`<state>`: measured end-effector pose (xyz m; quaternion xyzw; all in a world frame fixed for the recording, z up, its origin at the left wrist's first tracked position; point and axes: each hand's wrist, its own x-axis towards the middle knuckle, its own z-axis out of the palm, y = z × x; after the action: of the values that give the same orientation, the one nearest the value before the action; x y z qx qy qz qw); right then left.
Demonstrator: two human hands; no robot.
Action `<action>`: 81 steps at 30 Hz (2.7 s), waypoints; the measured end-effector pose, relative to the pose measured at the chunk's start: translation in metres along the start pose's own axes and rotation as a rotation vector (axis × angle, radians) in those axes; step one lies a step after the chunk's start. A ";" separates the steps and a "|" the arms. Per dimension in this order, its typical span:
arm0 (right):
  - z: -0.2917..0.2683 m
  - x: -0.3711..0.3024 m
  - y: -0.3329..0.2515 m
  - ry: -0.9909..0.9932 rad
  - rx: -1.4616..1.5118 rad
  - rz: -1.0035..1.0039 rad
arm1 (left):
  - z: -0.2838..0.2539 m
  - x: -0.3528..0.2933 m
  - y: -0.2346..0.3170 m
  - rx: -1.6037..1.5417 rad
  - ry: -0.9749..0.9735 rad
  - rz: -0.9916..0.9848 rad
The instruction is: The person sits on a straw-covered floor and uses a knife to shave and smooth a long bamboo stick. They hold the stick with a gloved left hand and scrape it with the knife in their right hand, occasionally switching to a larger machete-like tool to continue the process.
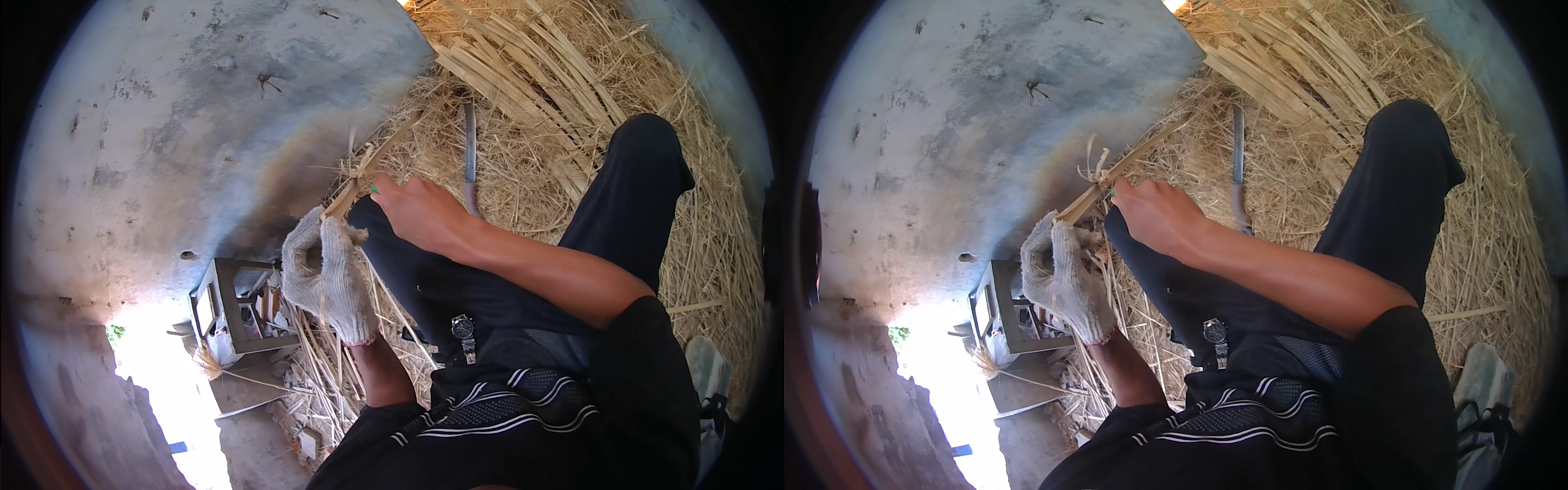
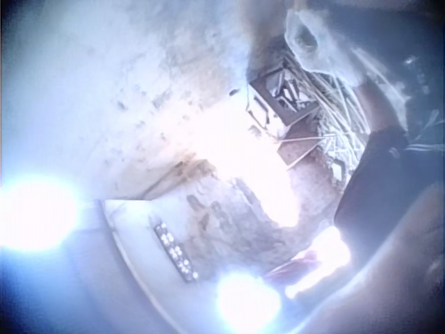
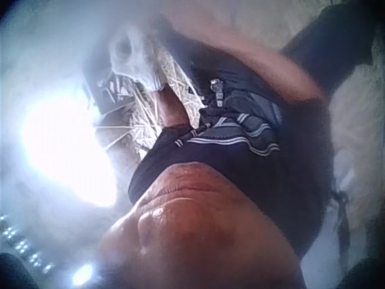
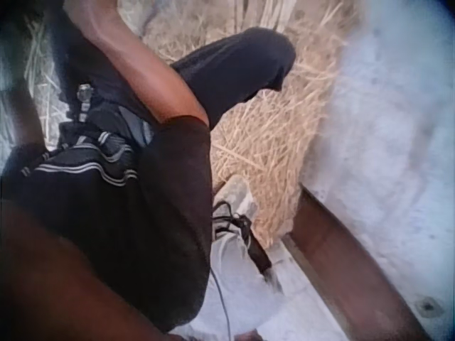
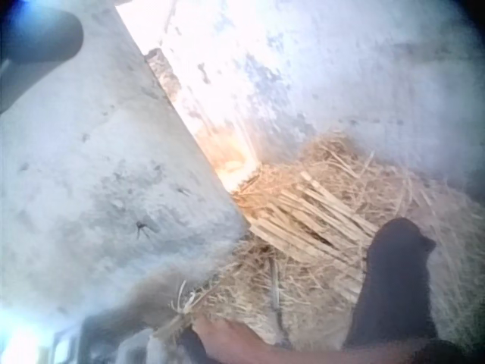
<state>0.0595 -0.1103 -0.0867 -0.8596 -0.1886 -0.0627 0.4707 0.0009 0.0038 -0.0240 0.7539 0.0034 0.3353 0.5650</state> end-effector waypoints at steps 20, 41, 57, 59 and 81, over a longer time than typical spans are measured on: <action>0.029 0.005 0.015 0.087 -0.228 -0.068 | -0.006 -0.003 -0.005 0.065 0.029 0.095; -0.026 -0.033 -0.023 0.020 0.080 0.007 | 0.010 -0.021 0.023 0.041 -0.065 0.114; -0.009 -0.001 -0.001 0.052 -0.130 -0.009 | 0.006 -0.007 0.021 0.185 -0.023 0.157; -0.013 -0.003 -0.005 0.019 -0.044 0.007 | 0.003 -0.007 0.021 0.176 -0.019 0.130; -0.043 -0.031 -0.052 -0.052 0.169 -0.016 | -0.005 0.004 0.005 0.260 -0.001 0.202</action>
<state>0.0143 -0.1292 -0.0307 -0.8165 -0.2123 -0.0279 0.5361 -0.0003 0.0076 -0.0173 0.8172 -0.0293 0.3868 0.4262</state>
